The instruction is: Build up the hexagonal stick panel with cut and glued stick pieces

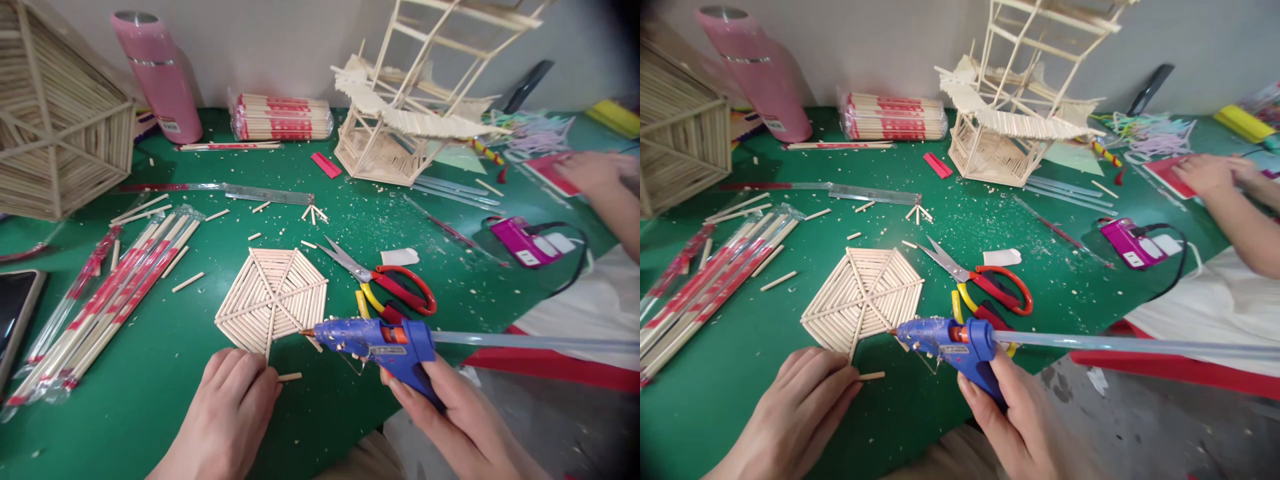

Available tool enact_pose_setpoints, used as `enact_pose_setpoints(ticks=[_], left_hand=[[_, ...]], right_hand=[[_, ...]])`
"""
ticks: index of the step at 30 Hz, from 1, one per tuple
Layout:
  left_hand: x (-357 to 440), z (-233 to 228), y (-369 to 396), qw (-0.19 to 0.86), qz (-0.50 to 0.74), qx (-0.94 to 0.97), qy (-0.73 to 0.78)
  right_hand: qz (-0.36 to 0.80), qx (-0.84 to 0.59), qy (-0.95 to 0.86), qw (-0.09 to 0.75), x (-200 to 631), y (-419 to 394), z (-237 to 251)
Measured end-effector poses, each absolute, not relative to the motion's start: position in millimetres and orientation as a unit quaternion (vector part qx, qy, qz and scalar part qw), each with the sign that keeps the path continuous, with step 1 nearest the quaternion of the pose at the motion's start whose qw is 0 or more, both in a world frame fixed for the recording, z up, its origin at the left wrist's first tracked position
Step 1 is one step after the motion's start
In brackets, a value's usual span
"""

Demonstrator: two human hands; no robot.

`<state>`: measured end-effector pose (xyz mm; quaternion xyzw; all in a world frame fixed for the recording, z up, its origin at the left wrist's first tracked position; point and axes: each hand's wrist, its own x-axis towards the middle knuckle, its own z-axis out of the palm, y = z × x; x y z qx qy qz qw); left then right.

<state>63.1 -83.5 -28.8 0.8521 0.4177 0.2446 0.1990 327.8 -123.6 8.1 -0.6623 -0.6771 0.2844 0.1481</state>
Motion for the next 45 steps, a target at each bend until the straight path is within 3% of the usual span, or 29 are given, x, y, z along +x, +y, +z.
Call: enact_pose_setpoints(ticks=[20,29,35,45], left_hand=[[65,-28,-84,0.188,0.251,0.851,0.422],[64,-31,-86,0.186,0.252,0.849,0.426],[64,-33,-88,0.17,0.246,0.847,0.44],[74,-33,-90,0.138,0.251,0.848,0.446]], right_hand=[[0.282,-0.654,-0.686,0.147,337,-129,3],[0.331,-0.696,-0.584,0.256,327,-93,21],[0.257,-0.706,-0.595,0.286,353,-34,21],[0.097,-0.699,-0.669,0.235,377,33,-13]])
